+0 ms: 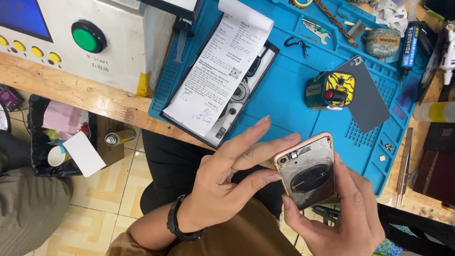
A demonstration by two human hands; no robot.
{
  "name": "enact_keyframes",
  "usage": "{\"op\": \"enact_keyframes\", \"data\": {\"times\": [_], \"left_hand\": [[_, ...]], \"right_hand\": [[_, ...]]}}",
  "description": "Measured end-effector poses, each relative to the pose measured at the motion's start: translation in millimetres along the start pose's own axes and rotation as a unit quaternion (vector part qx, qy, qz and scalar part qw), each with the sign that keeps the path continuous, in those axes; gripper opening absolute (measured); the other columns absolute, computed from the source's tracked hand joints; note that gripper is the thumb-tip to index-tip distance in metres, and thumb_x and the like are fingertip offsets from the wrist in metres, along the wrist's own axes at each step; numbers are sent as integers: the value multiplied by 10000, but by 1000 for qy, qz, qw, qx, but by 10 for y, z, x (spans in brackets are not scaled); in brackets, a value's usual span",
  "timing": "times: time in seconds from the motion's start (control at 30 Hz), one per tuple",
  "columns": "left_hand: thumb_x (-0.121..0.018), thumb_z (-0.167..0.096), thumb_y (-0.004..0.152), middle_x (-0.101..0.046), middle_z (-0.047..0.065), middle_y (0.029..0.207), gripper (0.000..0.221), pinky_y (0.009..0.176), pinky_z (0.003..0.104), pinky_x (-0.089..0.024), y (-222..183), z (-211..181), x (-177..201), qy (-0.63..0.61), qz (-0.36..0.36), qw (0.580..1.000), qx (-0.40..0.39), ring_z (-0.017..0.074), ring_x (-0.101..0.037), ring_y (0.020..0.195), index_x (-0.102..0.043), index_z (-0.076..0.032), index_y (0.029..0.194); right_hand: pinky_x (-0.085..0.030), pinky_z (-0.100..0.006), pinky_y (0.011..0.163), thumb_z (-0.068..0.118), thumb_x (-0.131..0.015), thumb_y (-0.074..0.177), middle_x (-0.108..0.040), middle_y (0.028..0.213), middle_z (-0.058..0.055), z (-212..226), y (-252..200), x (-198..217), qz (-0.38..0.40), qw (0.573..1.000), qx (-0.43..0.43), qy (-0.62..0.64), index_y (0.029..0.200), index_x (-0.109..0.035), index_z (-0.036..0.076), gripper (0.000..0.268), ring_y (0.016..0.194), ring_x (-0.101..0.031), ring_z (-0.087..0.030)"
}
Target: A person is repairing a smartphone by applying adhesive to the frame, attaching a panel, and using a screwdriver to secure components.
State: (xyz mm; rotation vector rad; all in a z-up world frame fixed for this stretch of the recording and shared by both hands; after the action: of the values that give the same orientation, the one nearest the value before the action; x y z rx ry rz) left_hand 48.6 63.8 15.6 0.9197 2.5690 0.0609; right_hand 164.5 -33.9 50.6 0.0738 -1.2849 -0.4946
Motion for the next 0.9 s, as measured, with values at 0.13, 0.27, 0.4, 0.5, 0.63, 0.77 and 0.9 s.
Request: {"op": "enact_keyframes", "data": {"times": [0.13,0.27,0.4,0.5,0.63,0.77,0.9], "left_hand": [[-548,-26,967,-571,165,1299,506,1121,333,-484,12,-16,16,21,-8,1000,-4,252,-610,1215,-296,-41,1406],[-540,-11,973,-560,184,1307,507,1100,358,-518,10,5,24,-7,-9,1000,-7,263,-634,1176,-289,-39,1413],[-535,-39,986,-565,153,1309,498,1099,369,-537,6,27,33,1,-8,1000,-3,258,-629,1195,-291,-63,1419],[-532,-43,991,-566,149,1311,499,1068,375,-567,5,30,34,-2,-7,1000,-4,256,-639,1181,-287,-66,1424],[-539,-34,987,-567,159,1309,500,1078,370,-554,7,23,41,0,-11,1000,-10,253,-653,1155,-290,-62,1421],[-541,-21,977,-567,174,1303,502,1069,355,-543,13,15,39,2,-14,1000,-4,232,-658,1124,-292,-54,1413],[-530,-41,990,-566,168,1305,491,1038,373,-578,-8,15,30,-4,-10,1000,-12,255,-644,1159,-289,-58,1417]], "right_hand": [[-517,-380,783,286,-745,755,-635,1095,-263,17,32,-3,-2,1000,-5,15,1247,-546,-104,658,919,-623,-310],[-523,-389,782,291,-746,761,-631,1102,-265,25,37,-10,4,1000,-5,8,1266,-535,-97,671,937,-620,-319],[-522,-387,797,258,-740,765,-631,1088,-277,28,44,-12,-9,1000,7,16,1234,-538,-120,635,933,-621,-327],[-528,-387,795,258,-762,752,-627,1111,-267,15,35,-24,7,1000,-3,8,1268,-527,-99,670,954,-619,-320],[-527,-398,794,285,-761,745,-618,1121,-264,-5,27,-41,16,1000,-15,4,1282,-522,-86,694,963,-613,-327],[-519,-384,770,285,-750,758,-630,1085,-261,6,33,-40,-5,1000,-5,2,1243,-552,-93,646,914,-617,-314],[-527,-374,791,251,-766,746,-621,1123,-262,-28,63,-40,5,999,-13,28,1273,-522,-81,669,963,-614,-309]]}}
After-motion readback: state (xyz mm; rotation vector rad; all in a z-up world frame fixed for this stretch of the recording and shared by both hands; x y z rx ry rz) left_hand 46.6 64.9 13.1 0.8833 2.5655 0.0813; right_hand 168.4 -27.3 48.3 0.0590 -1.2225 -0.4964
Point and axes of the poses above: each hand's wrist, its own y-axis towards the middle knuckle, its own x-axis out of the back of the hand, z = x × y, the point moved 8 cm from there along y, towards the middle knuckle
